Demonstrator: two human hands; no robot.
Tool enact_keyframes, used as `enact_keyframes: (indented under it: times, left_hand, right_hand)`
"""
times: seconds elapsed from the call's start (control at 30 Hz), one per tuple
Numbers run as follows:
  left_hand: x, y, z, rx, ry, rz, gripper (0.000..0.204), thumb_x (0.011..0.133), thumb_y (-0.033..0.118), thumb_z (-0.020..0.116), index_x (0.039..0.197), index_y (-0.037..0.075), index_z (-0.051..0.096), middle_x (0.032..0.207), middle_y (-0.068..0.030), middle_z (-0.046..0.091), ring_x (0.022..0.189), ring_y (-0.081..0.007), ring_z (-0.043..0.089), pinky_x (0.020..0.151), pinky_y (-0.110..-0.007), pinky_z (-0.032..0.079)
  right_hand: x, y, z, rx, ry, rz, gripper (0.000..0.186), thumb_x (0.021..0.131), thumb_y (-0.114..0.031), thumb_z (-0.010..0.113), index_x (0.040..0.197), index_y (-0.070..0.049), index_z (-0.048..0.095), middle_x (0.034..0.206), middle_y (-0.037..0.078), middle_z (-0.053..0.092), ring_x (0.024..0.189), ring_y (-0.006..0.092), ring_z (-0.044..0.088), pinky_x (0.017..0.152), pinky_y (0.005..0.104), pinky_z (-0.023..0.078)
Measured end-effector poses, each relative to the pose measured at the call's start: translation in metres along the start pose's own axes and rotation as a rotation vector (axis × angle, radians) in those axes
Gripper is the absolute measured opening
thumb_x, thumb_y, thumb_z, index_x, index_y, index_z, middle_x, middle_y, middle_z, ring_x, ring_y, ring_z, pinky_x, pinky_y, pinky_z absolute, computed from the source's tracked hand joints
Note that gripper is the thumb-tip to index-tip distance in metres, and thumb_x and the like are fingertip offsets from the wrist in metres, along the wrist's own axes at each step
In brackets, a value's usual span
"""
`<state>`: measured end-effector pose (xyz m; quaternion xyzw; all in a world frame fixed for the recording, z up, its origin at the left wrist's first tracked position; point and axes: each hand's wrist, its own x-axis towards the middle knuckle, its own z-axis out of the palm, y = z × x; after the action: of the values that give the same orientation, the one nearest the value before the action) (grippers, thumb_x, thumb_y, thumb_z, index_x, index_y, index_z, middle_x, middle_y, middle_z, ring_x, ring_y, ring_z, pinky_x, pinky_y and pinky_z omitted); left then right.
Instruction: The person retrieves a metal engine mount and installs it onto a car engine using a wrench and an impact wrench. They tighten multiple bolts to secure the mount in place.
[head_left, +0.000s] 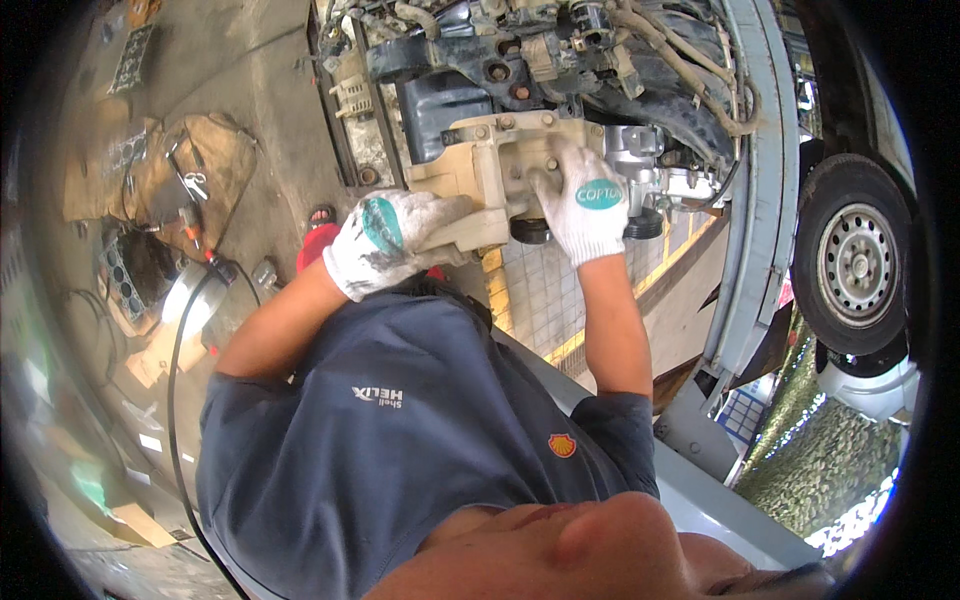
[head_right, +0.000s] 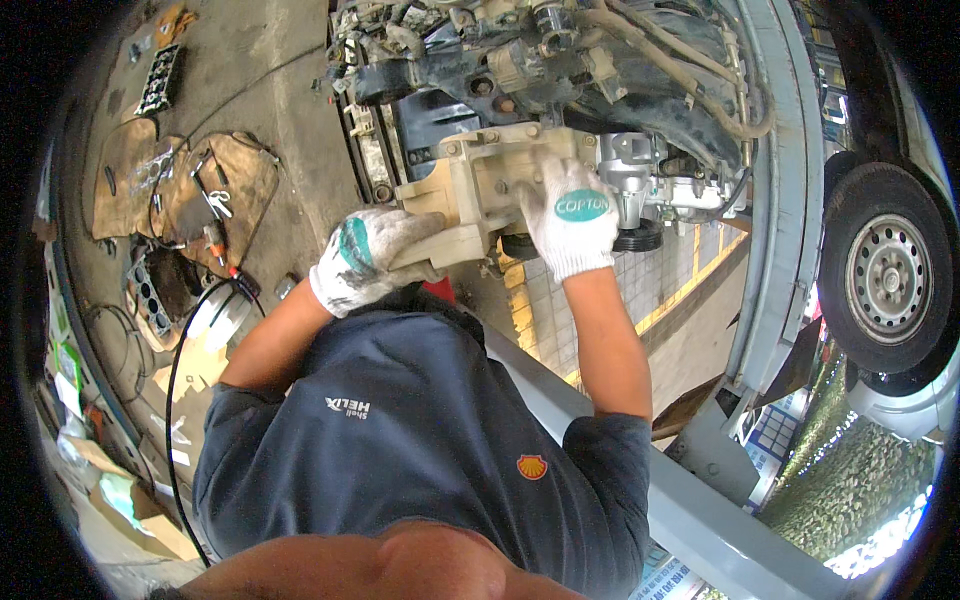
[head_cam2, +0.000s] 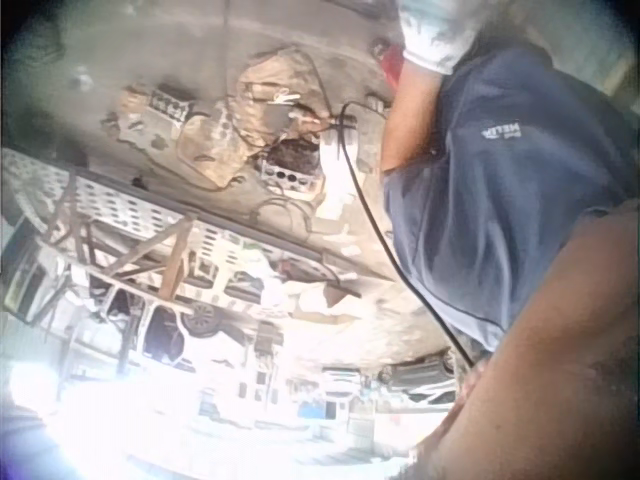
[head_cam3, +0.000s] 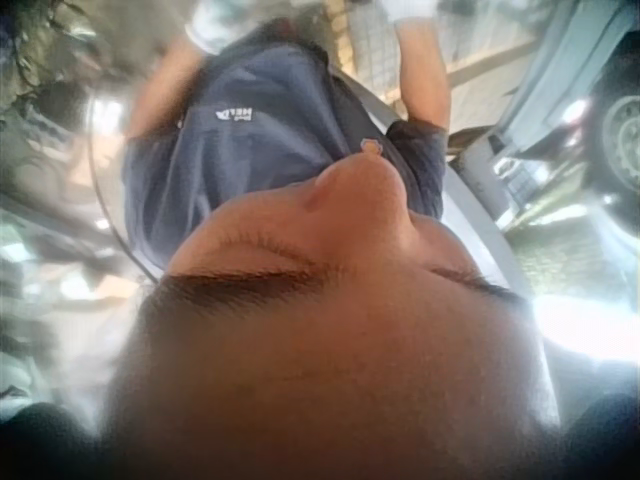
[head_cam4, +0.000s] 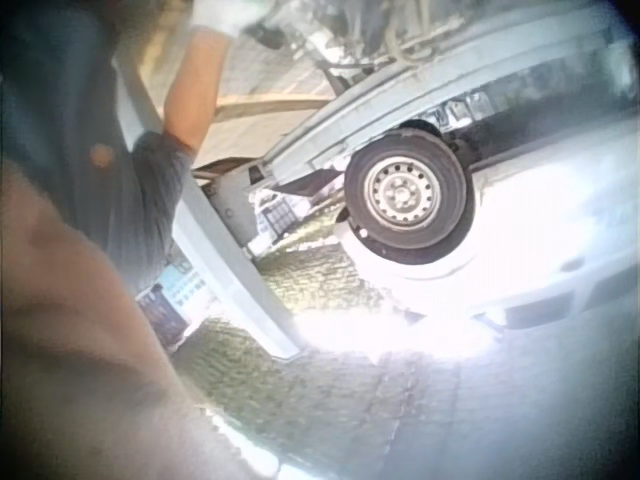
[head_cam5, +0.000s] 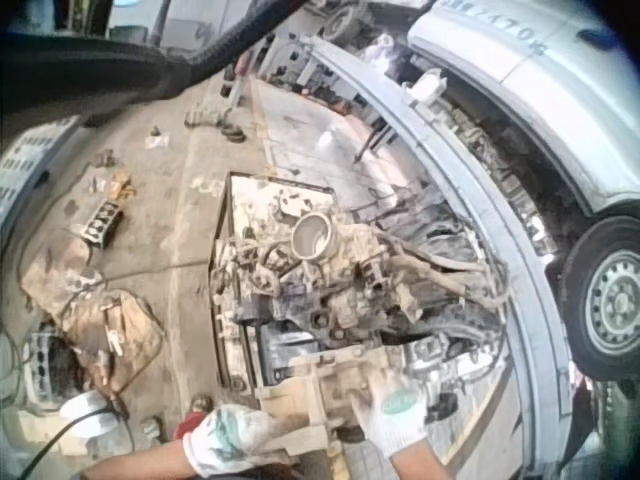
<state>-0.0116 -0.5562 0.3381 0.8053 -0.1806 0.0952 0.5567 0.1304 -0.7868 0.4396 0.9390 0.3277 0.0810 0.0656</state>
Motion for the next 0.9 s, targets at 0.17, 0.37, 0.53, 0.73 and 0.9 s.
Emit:
enact_keyframes:
  times: [0.17, 0.37, 0.53, 0.73, 0.9]
  left_hand:
    - [0.009, 0.011, -0.013, -0.042, -0.128, -0.096, 0.057, 0.083, 0.029, 0.083, 0.129, 0.000, 0.066, 0.104, -0.0180, 0.074, 0.098, -0.0387, 0.071, 0.087, -0.045, 0.057]
    - [0.011, 0.014, -0.016, -0.092, -0.124, -0.094, 0.058, 0.083, 0.030, 0.083, 0.129, 0.000, 0.066, 0.103, -0.0193, 0.073, 0.098, -0.0391, 0.071, 0.087, -0.047, 0.056]
    - [0.008, 0.012, -0.013, -0.054, -0.098, -0.060, 0.058, 0.083, 0.031, 0.084, 0.130, 0.003, 0.066, 0.102, -0.0184, 0.073, 0.095, -0.0395, 0.072, 0.084, -0.047, 0.056]
    - [0.009, 0.013, -0.011, -0.037, -0.056, -0.048, 0.061, 0.079, 0.034, 0.088, 0.126, 0.000, 0.069, 0.101, -0.0202, 0.074, 0.096, -0.0406, 0.072, 0.085, -0.046, 0.057]
    - [0.009, 0.015, -0.010, -0.013, -0.053, -0.089, 0.062, 0.077, 0.034, 0.089, 0.126, 0.001, 0.070, 0.104, -0.0216, 0.074, 0.099, -0.0409, 0.073, 0.087, -0.046, 0.058]
  right_hand:
    - [-0.003, 0.014, 0.007, 0.007, -0.063, 0.028, 0.023, 0.092, -0.034, 0.075, 0.103, -0.015, 0.070, 0.098, 0.010, 0.073, 0.087, 0.0341, 0.071, 0.079, 0.0485, 0.056]
    - [-0.002, 0.011, 0.004, -0.061, -0.027, -0.063, 0.024, 0.094, -0.036, 0.072, 0.098, -0.012, 0.067, 0.096, 0.012, 0.072, 0.087, 0.0340, 0.071, 0.080, 0.0476, 0.056]
    - [0.004, 0.004, 0.005, -0.159, -0.190, 0.056, 0.029, 0.098, -0.042, 0.067, 0.100, -0.012, 0.068, 0.096, 0.011, 0.072, 0.090, 0.0330, 0.072, 0.081, 0.0476, 0.056]
    - [0.011, -0.010, -0.014, -0.358, -0.316, -0.032, 0.034, 0.101, -0.038, 0.058, 0.110, -0.007, 0.069, 0.108, 0.016, 0.075, 0.098, 0.0326, 0.075, 0.086, 0.0476, 0.058]
    - [0.023, -0.007, -0.006, -0.301, -0.470, 0.140, 0.034, 0.100, -0.034, 0.056, 0.093, -0.009, 0.079, 0.095, 0.015, 0.079, 0.092, 0.0324, 0.076, 0.083, 0.0472, 0.058]
